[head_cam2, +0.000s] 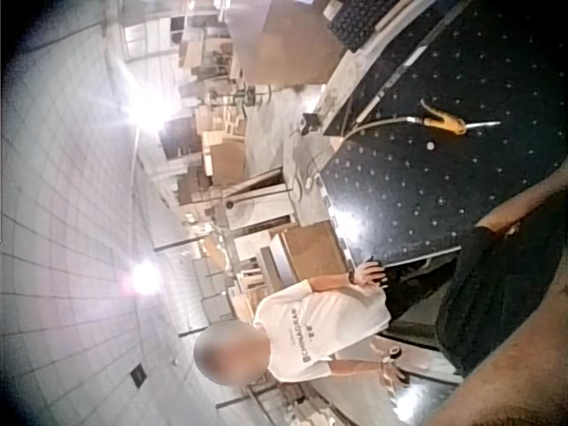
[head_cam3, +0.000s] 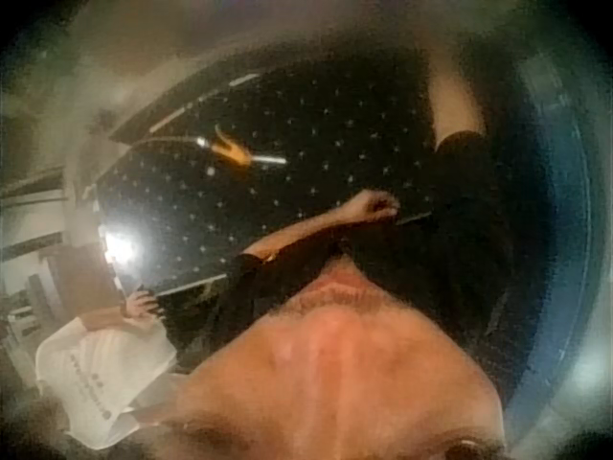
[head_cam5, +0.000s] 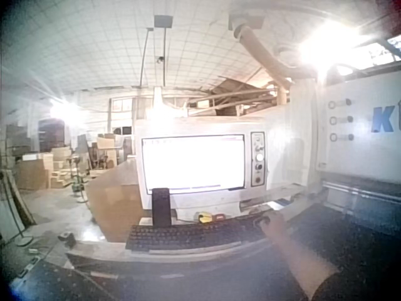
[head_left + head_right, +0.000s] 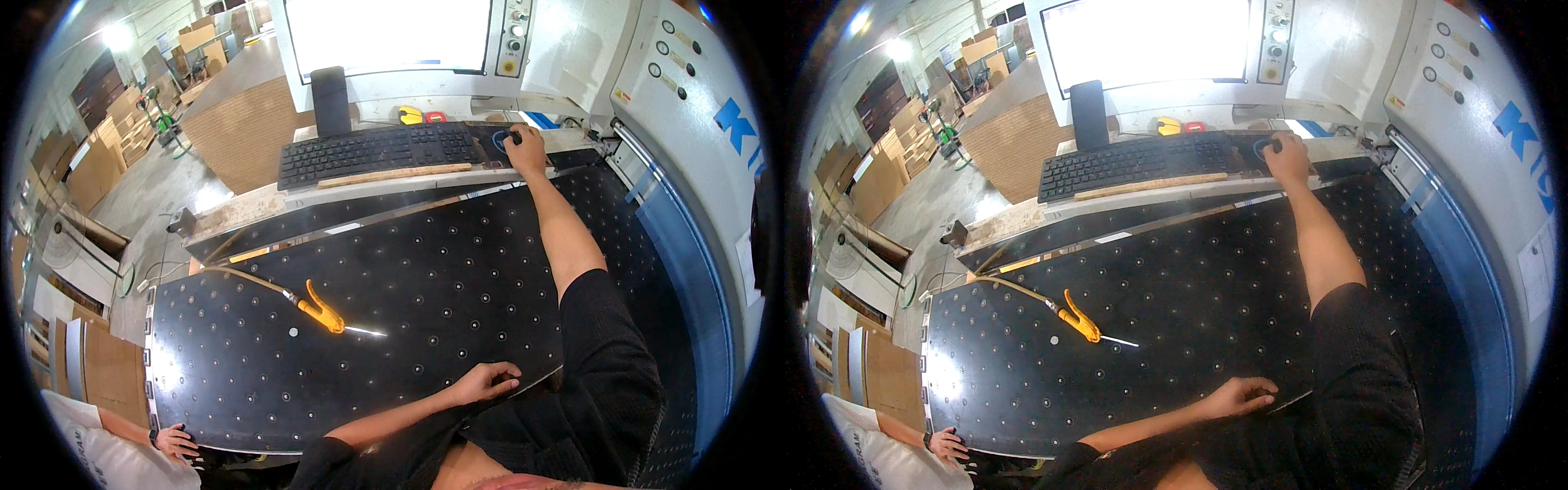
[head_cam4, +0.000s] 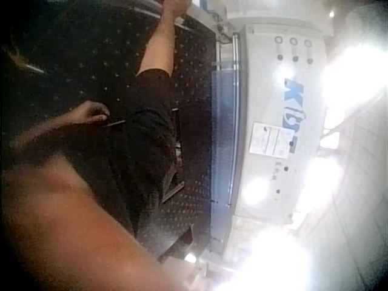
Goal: The person uses a computer mouse to control a large industrial cutting machine, then by hand positions and flips large black panels on a vacuum-table platform.
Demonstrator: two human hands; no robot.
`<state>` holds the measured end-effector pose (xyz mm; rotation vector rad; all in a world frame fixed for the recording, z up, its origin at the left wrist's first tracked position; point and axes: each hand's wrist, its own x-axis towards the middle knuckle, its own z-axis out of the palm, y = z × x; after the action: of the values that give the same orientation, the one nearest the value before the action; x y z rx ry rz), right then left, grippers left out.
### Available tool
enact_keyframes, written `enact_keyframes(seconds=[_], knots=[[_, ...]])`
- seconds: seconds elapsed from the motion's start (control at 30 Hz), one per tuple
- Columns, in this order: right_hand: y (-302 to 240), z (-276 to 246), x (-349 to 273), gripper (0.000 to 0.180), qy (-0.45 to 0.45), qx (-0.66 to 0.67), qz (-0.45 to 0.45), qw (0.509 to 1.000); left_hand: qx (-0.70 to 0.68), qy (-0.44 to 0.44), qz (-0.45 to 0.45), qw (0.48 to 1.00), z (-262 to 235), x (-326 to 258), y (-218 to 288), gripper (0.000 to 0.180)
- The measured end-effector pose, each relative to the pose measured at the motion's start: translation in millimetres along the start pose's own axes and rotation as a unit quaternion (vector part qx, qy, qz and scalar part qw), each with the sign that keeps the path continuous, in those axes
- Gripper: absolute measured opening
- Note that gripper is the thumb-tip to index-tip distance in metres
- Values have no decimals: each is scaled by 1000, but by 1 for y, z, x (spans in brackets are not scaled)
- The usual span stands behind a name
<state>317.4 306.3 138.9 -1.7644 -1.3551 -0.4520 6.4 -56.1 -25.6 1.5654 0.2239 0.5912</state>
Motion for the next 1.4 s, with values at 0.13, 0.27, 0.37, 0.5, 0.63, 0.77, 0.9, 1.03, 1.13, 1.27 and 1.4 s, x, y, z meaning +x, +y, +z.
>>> enact_keyframes(seconds=[0.13,0.27,0.37,0.5,0.63,0.77,0.9,1.03,1.13,1.27,1.4], knots=[[4,5,1,33,3,6,-6,1000,-4,-16,-28,999,-4,-1,11,29],[15,1,4,36,-16,10,2,1000,-6,-17,-21,1000,0,1,6,30],[5,3,2,36,-16,12,2,1000,8,-12,-12,1000,-1,0,2,30],[2,1,1,35,-6,35,-11,999,3,5,13,1000,1,0,0,30],[2,-2,1,35,-9,69,-29,997,14,-18,-18,1000,-2,0,2,31],[3,-2,1,36,-9,70,-42,997,16,-58,-92,994,-6,1,6,34],[2,-3,0,36,-12,69,-46,996,20,-67,-110,991,-8,2,15,34],[-2,-3,0,35,-20,60,-44,997,26,-45,-72,996,-4,0,1,35],[-2,-3,0,34,-27,51,-35,998,9,-53,-80,995,-6,0,5,35],[9,-1,4,35,-30,40,-39,998,11,-59,-81,995,-6,1,8,36],[5,-2,3,35,-33,39,-46,998,27,-60,-95,993,-7,1,8,36]])
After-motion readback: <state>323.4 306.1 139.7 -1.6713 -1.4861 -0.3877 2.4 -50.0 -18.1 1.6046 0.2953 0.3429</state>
